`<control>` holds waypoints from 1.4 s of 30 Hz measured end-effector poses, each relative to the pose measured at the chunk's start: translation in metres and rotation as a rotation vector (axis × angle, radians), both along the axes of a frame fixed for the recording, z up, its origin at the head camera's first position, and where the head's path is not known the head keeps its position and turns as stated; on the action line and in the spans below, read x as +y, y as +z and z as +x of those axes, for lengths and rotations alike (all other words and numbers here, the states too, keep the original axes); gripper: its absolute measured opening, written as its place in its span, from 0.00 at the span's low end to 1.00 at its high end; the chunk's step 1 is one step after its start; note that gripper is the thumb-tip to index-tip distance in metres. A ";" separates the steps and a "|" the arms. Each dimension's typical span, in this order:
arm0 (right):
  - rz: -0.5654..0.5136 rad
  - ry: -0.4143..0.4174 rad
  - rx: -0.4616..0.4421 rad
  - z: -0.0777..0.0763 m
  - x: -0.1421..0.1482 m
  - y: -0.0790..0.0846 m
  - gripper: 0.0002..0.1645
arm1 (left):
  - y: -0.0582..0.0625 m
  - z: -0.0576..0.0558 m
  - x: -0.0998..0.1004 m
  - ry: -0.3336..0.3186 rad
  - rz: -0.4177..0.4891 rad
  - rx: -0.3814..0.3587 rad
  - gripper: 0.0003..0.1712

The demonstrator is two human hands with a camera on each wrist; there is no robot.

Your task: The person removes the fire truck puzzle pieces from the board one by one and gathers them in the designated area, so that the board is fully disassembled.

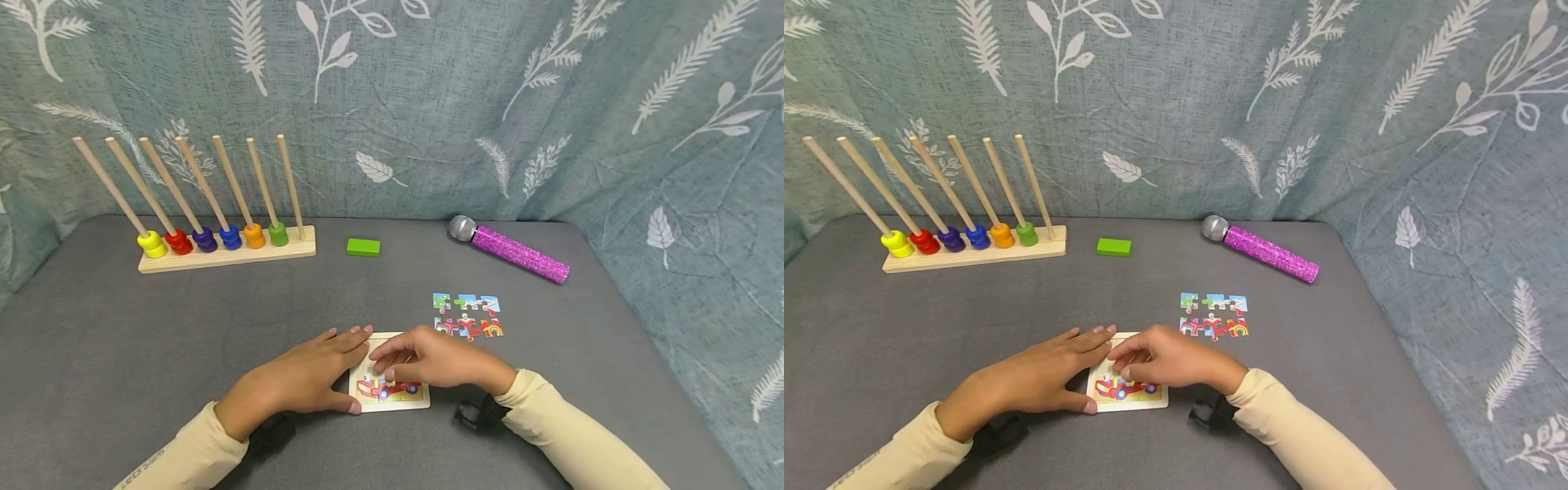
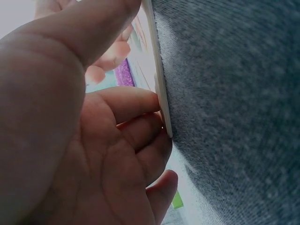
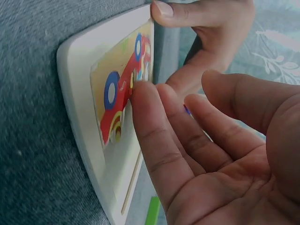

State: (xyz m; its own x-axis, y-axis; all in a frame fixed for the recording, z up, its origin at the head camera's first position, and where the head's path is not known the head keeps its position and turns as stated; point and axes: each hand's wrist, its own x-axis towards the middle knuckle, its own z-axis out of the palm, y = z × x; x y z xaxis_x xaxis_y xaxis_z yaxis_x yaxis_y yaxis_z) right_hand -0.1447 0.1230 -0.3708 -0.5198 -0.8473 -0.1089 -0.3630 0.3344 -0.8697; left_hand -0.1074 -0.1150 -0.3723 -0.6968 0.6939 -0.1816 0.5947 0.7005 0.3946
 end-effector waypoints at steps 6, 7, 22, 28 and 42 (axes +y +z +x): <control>0.007 0.020 0.032 0.000 -0.002 -0.002 0.17 | 0.000 -0.001 -0.001 -0.001 0.010 -0.004 0.50; 0.005 0.023 0.031 0.000 -0.002 -0.002 0.18 | 0.000 -0.001 -0.001 -0.001 0.013 -0.005 0.50; -0.031 0.023 -0.015 0.003 -0.004 -0.009 0.23 | -0.001 -0.002 0.002 0.009 0.035 -0.007 0.52; -0.084 0.015 -0.016 0.005 -0.004 -0.012 0.21 | -0.001 -0.001 0.001 0.008 0.038 0.000 0.51; -0.108 -0.020 0.010 0.009 -0.006 -0.009 0.21 | -0.002 0.000 0.001 0.036 0.025 -0.011 0.52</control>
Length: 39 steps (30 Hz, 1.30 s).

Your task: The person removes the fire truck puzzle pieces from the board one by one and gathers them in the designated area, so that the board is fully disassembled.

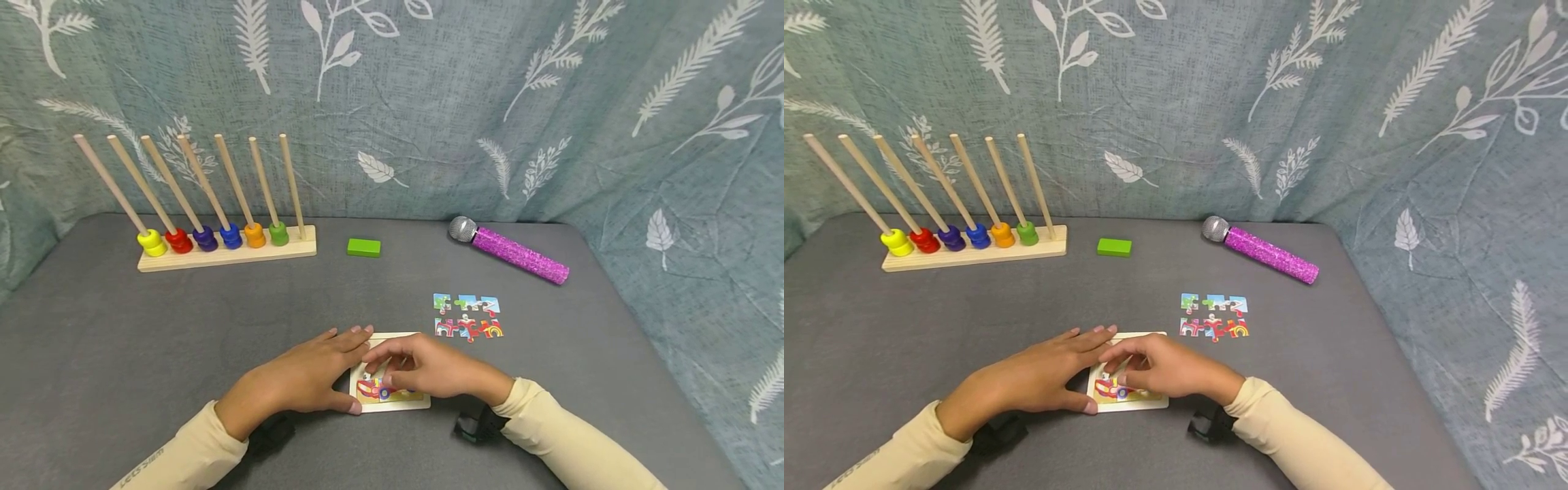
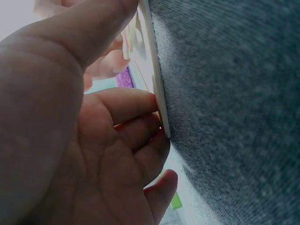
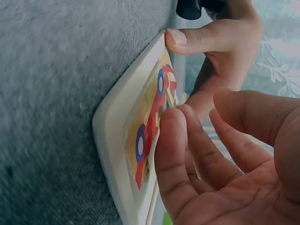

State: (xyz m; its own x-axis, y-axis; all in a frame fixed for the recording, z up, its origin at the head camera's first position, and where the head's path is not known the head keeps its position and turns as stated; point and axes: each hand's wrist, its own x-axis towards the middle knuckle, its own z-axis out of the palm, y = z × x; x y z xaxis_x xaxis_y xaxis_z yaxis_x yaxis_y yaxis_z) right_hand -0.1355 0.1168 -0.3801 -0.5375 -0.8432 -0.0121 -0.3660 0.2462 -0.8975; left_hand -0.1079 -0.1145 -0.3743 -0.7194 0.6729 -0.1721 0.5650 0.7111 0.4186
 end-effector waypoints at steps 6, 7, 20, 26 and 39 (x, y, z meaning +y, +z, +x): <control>-0.037 -0.015 -0.038 0.001 -0.001 -0.002 0.20 | 0.001 0.000 0.000 -0.004 0.014 0.000 0.52; -0.042 -0.015 -0.038 0.001 -0.001 -0.002 0.20 | 0.001 0.000 -0.001 -0.006 0.018 0.000 0.52; -0.040 0.035 0.064 -0.003 -0.010 -0.001 0.14 | 0.002 0.000 -0.003 -0.031 0.030 -0.010 0.52; -0.023 0.043 0.030 -0.005 -0.012 -0.002 0.12 | 0.002 0.000 -0.003 -0.033 0.032 -0.007 0.52; 0.082 0.065 0.133 -0.002 -0.015 -0.005 0.10 | 0.001 0.000 -0.003 -0.046 0.023 0.013 0.50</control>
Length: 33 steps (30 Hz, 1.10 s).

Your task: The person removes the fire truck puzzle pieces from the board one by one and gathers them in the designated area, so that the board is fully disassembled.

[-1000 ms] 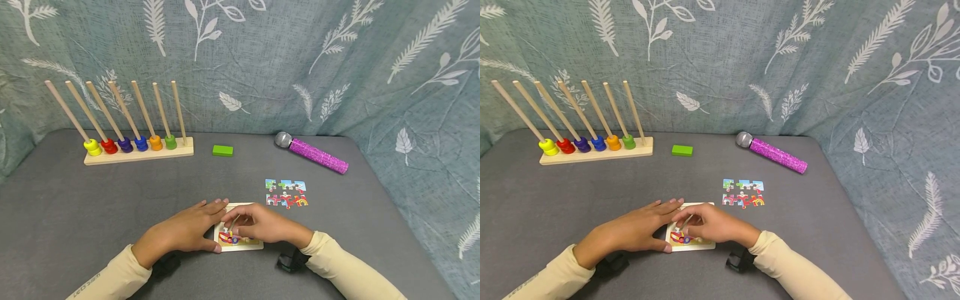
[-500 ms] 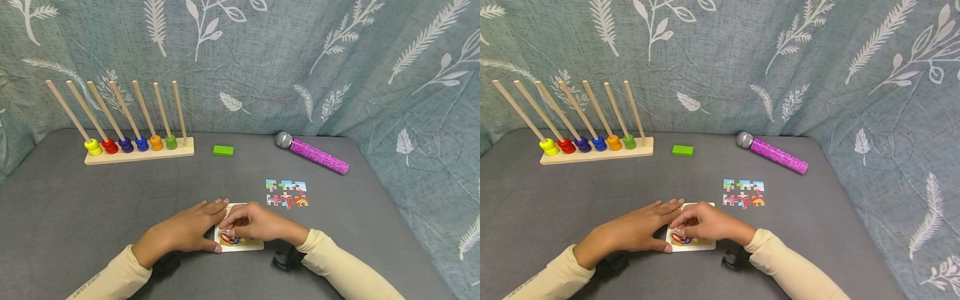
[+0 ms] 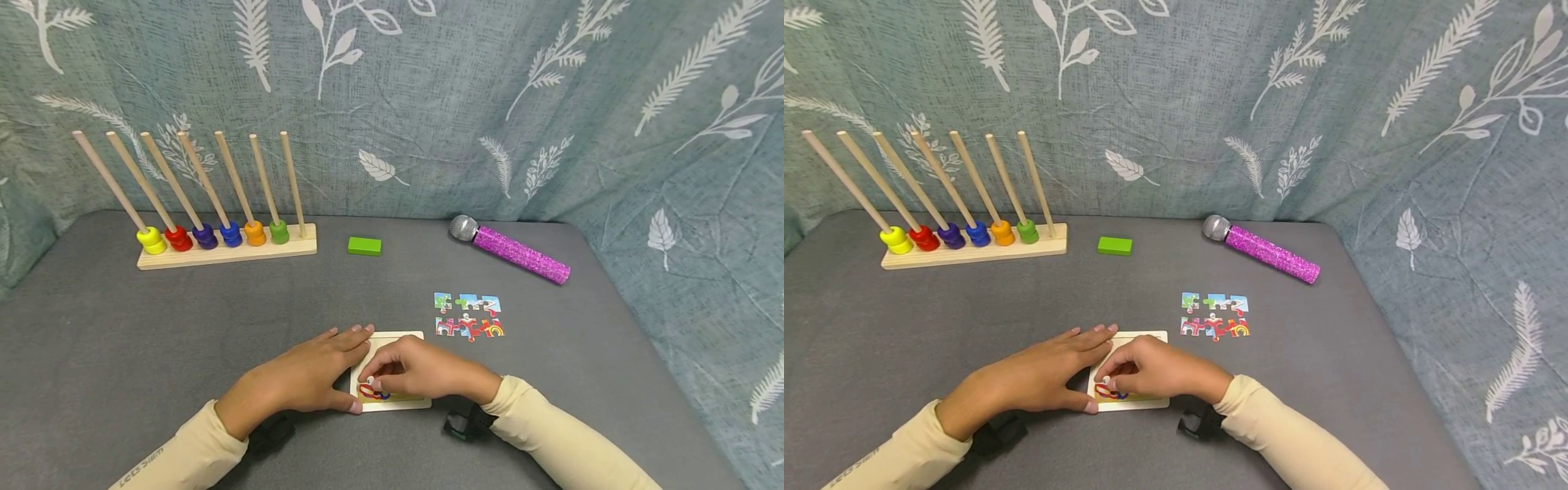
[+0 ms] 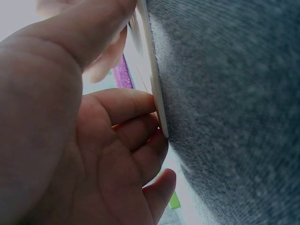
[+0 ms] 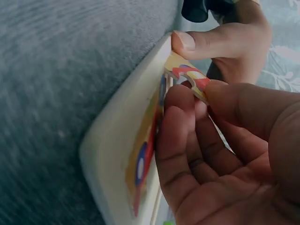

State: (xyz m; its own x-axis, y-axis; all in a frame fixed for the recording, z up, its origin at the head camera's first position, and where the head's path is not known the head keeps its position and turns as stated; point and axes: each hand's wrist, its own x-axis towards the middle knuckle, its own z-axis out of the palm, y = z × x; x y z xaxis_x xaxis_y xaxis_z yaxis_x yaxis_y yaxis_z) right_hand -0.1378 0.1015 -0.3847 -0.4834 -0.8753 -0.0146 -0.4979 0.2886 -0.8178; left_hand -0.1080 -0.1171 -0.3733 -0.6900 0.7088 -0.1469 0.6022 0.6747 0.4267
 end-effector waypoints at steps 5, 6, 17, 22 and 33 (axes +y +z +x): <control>0.017 -0.030 -0.014 0.000 0.000 0.001 0.10 | 0.001 0.000 0.000 0.004 -0.001 -0.012 0.50; 0.015 -0.033 -0.020 0.000 0.000 0.001 0.10 | 0.001 0.000 0.000 0.004 -0.001 -0.013 0.50; -0.063 -0.107 -0.111 0.000 0.006 0.001 0.11 | 0.001 0.000 0.000 0.014 0.000 -0.021 0.52; -0.070 -0.116 -0.142 0.000 0.008 0.002 0.11 | 0.003 0.000 0.000 0.016 -0.001 -0.028 0.52; -0.102 -0.142 -0.152 -0.002 0.023 0.001 0.13 | 0.002 -0.001 0.002 0.010 -0.018 -0.012 0.50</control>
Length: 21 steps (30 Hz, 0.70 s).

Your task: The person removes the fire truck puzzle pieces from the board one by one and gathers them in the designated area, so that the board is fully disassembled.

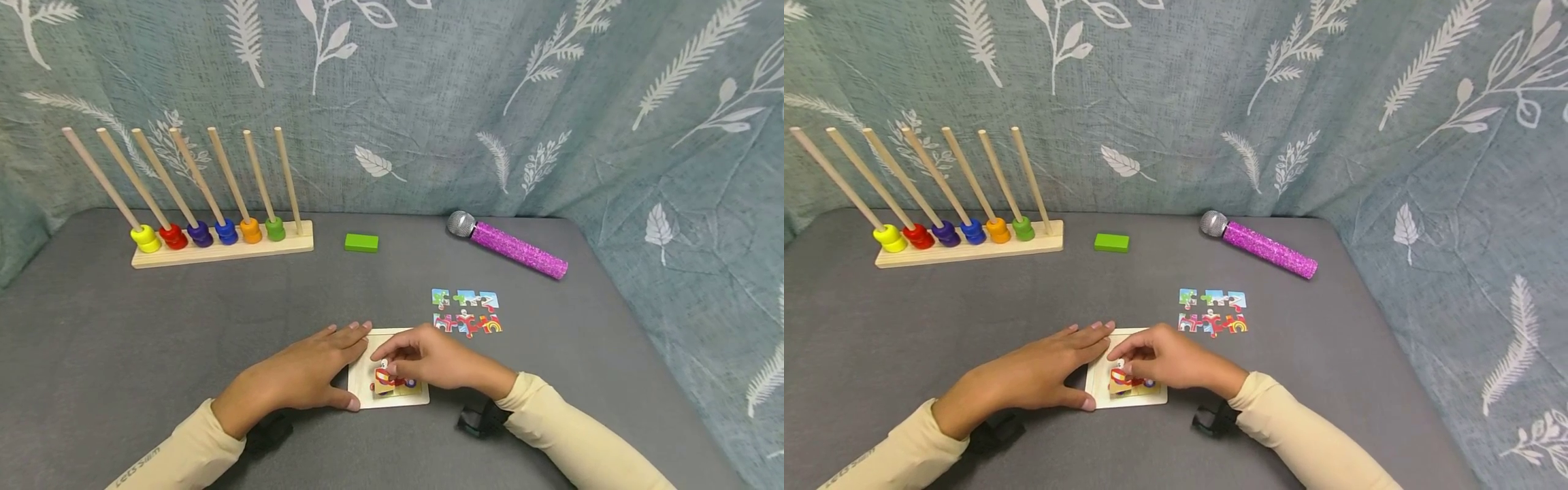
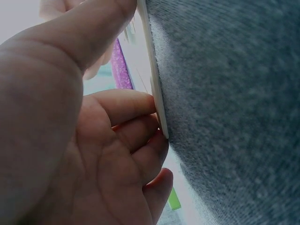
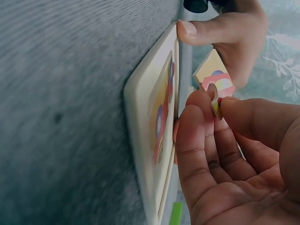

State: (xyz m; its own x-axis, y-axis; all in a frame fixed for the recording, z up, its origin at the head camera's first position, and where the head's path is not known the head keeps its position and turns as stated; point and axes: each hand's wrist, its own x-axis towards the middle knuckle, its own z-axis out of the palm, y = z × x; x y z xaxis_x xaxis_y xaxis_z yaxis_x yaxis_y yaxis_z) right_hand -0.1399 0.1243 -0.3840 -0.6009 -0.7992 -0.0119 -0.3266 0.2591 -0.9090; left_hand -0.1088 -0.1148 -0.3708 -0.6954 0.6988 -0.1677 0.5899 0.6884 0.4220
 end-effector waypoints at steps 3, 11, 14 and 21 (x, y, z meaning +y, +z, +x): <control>-0.014 -0.008 -0.016 0.000 0.004 0.000 0.13 | 0.000 0.000 0.001 0.008 -0.005 -0.001 0.50; 0.003 -0.060 0.028 -0.004 0.015 0.005 0.10 | 0.000 -0.001 0.001 0.006 -0.008 0.000 0.50; -0.005 -0.080 0.057 -0.008 0.021 0.010 0.11 | -0.001 -0.001 0.001 0.008 -0.005 -0.001 0.51; -0.004 -0.133 0.069 -0.013 0.033 0.018 0.11 | -0.001 -0.001 0.001 0.012 -0.003 -0.016 0.51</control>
State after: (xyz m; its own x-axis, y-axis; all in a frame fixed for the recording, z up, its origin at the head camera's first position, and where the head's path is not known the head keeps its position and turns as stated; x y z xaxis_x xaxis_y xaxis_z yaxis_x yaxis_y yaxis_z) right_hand -0.1533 0.1573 -0.3664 -0.7007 -0.7126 0.0362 -0.3512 0.3002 -0.8869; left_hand -0.1093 -0.1142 -0.3719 -0.7012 0.6895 -0.1813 0.5745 0.6971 0.4289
